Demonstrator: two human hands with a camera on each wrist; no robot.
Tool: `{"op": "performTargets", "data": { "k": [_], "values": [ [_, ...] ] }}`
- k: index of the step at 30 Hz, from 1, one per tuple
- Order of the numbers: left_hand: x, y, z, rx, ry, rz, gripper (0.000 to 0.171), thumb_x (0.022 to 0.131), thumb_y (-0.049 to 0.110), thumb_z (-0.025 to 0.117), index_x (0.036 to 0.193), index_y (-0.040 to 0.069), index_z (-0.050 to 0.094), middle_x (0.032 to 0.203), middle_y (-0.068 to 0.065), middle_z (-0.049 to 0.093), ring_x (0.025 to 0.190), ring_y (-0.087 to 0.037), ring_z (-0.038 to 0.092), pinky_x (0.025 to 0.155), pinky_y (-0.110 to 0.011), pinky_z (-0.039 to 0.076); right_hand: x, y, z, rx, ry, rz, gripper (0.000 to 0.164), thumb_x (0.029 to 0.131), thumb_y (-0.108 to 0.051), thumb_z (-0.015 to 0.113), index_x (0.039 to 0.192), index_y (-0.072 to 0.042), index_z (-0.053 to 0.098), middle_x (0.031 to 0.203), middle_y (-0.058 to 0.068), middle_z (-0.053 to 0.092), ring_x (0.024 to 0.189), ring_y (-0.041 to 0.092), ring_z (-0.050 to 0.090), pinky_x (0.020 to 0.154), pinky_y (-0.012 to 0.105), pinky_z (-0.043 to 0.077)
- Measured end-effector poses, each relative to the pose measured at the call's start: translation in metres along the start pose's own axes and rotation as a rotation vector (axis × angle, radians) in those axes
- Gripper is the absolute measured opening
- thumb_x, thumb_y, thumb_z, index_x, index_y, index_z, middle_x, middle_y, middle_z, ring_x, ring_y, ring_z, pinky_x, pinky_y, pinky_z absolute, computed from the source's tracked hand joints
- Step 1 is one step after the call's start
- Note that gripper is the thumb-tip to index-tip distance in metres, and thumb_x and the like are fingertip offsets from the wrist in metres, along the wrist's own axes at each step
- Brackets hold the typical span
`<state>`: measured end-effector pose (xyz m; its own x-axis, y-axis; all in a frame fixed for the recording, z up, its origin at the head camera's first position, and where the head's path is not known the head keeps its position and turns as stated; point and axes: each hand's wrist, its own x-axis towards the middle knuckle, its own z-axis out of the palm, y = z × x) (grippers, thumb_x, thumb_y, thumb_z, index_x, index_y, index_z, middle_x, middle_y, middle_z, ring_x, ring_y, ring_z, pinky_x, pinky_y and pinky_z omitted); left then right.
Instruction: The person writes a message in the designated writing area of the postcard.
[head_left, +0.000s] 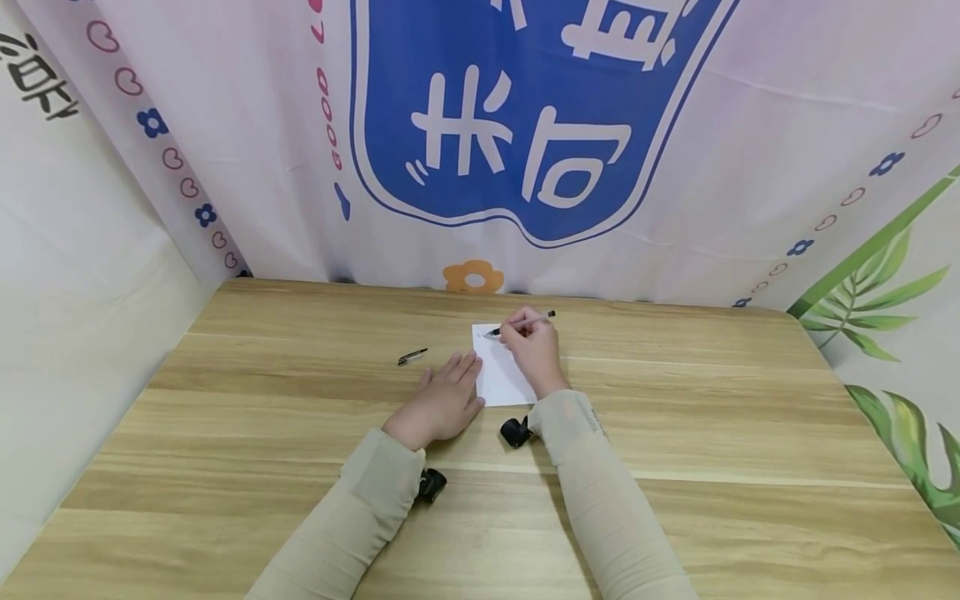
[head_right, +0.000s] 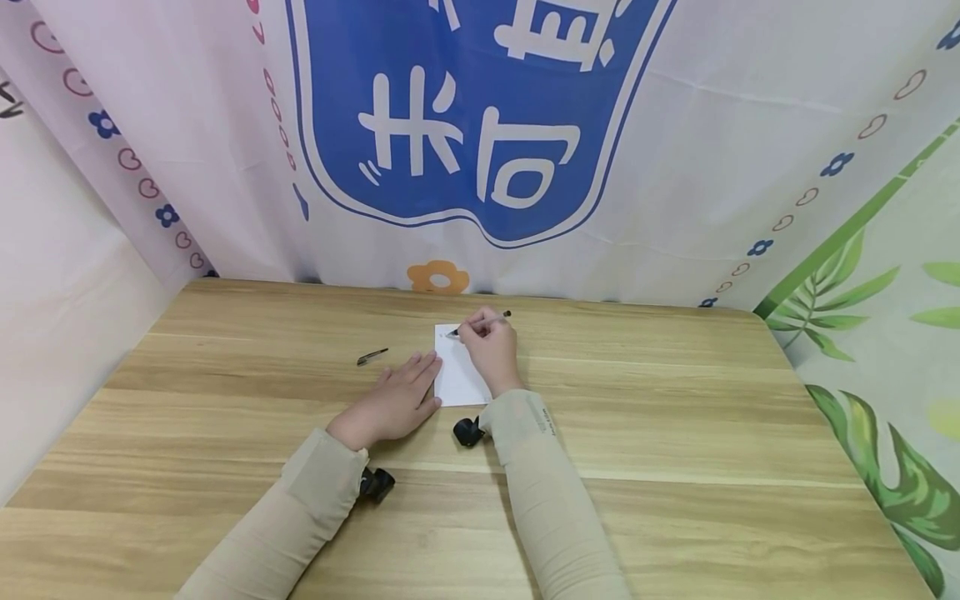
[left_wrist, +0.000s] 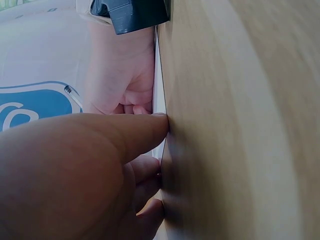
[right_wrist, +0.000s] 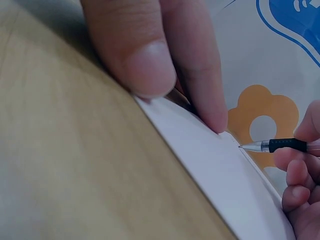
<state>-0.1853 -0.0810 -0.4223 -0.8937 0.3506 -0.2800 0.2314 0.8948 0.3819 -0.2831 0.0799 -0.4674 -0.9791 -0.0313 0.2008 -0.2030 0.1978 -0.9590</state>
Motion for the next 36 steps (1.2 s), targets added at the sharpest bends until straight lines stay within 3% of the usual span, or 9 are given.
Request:
{"op": "performTargets", "data": {
  "k": [7, 14, 22, 36],
  "values": [
    [0.0005, -0.0008, 0.0007, 0.005, 0.002, -0.002, 0.066, 0.11, 0.033, 0.044, 0.162, 0.004, 0.018, 0.17, -0.011, 0.009, 0.156, -0.032, 0.006, 0.121, -0.063, 0.009, 0.0005, -0.0016, -0.0001, -0.007, 0.008, 0.004, 0.005, 0.091, -0.005, 0.063, 0.086, -0.006, 0.065, 0.082, 0.007, 0.066, 0.069, 0.017, 0.061, 0.061, 0.023, 0.051],
    [0.0006, -0.0005, 0.0001, -0.002, -0.003, -0.007, 0.066, 0.109, 0.033, 0.045, 0.162, 0.004, 0.017, 0.17, -0.011, 0.009, 0.156, -0.032, 0.005, 0.121, -0.062, 0.009, 0.0025, -0.003, -0.0008, 0.109, 0.083, 0.014, 0.007, 0.096, -0.004, 0.063, 0.093, 0.001, 0.066, 0.08, 0.012, 0.066, 0.062, 0.013, 0.055, 0.052, 0.019, 0.045],
    [0.0013, -0.0012, 0.0, 0.005, -0.006, -0.001, 0.066, 0.11, 0.034, 0.044, 0.162, 0.004, 0.016, 0.17, -0.011, 0.008, 0.156, -0.031, 0.005, 0.121, -0.062, 0.009, 0.0034, -0.0018, -0.0036, 0.003, -0.01, -0.038, 0.008, 0.095, -0.009, 0.063, 0.094, -0.002, 0.067, 0.08, 0.008, 0.068, 0.065, 0.015, 0.059, 0.056, 0.021, 0.048],
    [0.0008, 0.0004, -0.0004, 0.015, -0.008, -0.012, 0.066, 0.11, 0.034, 0.044, 0.162, 0.004, 0.017, 0.17, -0.011, 0.008, 0.156, -0.031, 0.005, 0.122, -0.062, 0.008, 0.0024, -0.0006, -0.0045, -0.056, -0.008, -0.02, 0.008, 0.094, -0.011, 0.061, 0.091, -0.007, 0.067, 0.081, 0.006, 0.067, 0.069, 0.018, 0.059, 0.059, 0.024, 0.049]
  ]
}}
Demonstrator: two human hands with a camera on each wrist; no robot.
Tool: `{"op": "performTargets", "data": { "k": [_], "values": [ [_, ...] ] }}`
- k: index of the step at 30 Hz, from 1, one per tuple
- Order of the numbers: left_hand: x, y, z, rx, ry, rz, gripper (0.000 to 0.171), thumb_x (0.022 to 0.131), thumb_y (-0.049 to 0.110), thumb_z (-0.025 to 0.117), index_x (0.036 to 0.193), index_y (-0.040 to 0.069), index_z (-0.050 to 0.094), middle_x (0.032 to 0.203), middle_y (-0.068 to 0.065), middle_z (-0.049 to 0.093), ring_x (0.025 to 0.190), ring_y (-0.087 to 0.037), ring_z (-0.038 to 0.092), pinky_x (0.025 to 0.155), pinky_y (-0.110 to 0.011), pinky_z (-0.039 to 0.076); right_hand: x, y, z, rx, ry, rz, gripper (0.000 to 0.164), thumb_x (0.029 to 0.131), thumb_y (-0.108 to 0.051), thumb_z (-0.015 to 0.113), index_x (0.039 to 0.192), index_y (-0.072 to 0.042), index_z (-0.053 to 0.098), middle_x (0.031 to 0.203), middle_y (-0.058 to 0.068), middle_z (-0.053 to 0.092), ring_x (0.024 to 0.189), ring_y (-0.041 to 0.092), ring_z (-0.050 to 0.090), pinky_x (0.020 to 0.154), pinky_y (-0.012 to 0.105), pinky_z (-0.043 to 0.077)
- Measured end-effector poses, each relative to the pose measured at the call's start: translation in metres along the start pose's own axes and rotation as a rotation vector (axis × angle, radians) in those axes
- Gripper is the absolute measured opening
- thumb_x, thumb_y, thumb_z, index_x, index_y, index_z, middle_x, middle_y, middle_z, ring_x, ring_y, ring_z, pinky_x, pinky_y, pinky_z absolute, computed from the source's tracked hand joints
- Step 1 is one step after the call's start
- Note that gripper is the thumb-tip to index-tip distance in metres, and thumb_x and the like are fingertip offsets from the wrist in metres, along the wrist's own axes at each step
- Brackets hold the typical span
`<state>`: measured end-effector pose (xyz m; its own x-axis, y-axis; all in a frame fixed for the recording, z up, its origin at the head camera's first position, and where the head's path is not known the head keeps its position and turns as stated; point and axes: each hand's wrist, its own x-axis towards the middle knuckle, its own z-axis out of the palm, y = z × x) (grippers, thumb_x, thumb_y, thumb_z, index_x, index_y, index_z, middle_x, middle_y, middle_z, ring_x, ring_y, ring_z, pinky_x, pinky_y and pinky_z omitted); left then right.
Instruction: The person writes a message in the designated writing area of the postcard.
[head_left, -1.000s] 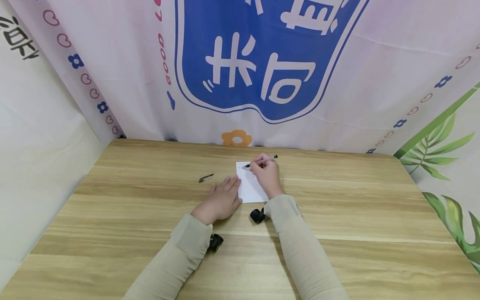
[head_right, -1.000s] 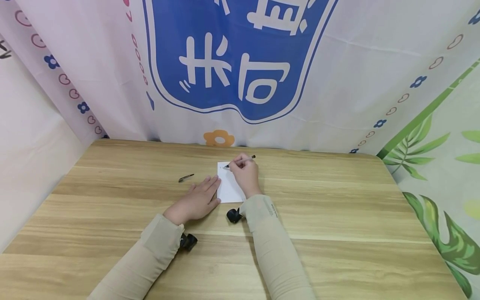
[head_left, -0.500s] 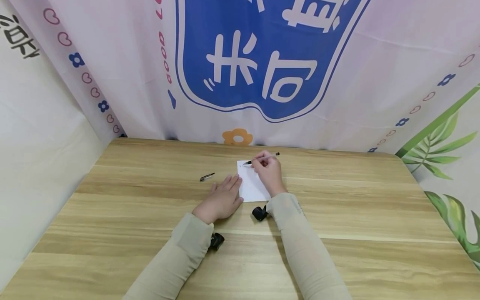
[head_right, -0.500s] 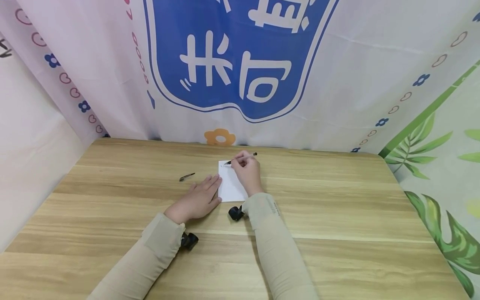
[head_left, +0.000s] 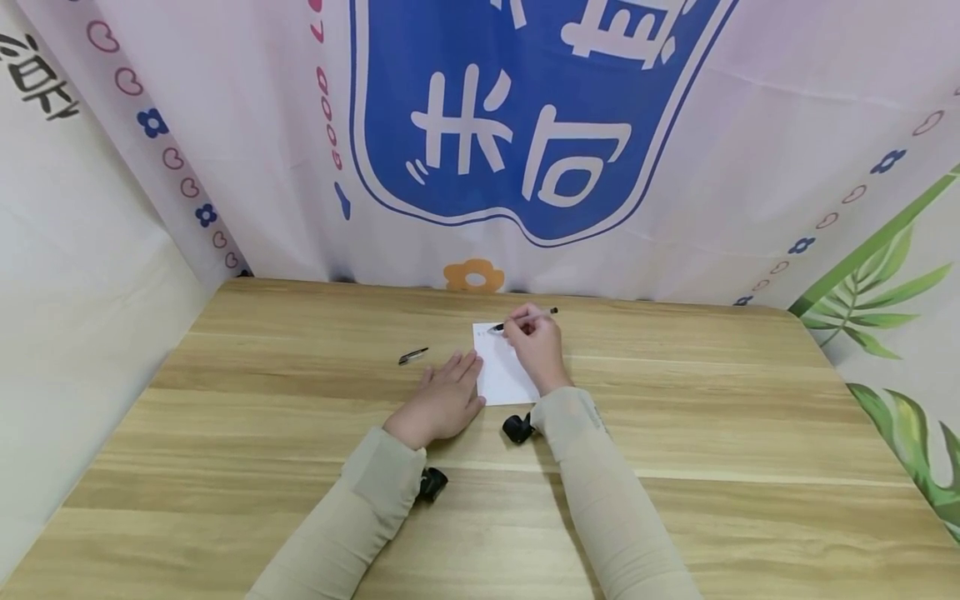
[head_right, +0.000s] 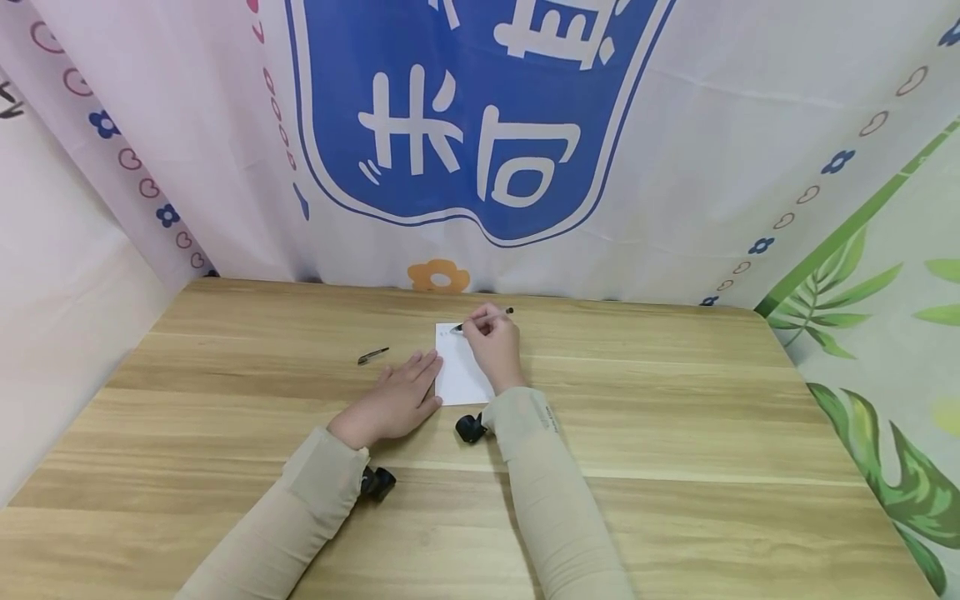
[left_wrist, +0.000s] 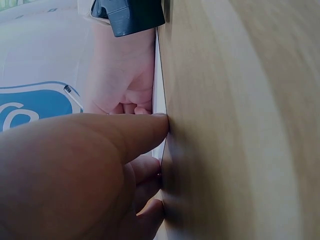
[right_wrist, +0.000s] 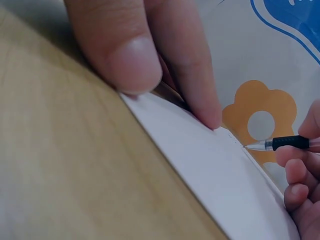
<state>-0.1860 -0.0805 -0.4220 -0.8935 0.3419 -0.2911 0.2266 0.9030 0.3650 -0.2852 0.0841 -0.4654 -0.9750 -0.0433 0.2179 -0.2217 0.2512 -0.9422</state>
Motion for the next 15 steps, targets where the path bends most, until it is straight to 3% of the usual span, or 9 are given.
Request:
{"op": "performTargets", "data": {
  "k": [15],
  "values": [
    [-0.0027, 0.0008, -0.0012, -0.018, 0.01, 0.012, 0.066, 0.109, 0.033, 0.045, 0.162, 0.003, 0.018, 0.17, -0.011, 0.01, 0.156, -0.032, 0.005, 0.121, -0.062, 0.009, -0.0005, -0.0002, 0.0004, -0.015, 0.004, -0.026, 0.009, 0.093, -0.009, 0.061, 0.089, -0.005, 0.067, 0.082, 0.007, 0.065, 0.069, 0.017, 0.058, 0.058, 0.022, 0.048]
  ]
}}
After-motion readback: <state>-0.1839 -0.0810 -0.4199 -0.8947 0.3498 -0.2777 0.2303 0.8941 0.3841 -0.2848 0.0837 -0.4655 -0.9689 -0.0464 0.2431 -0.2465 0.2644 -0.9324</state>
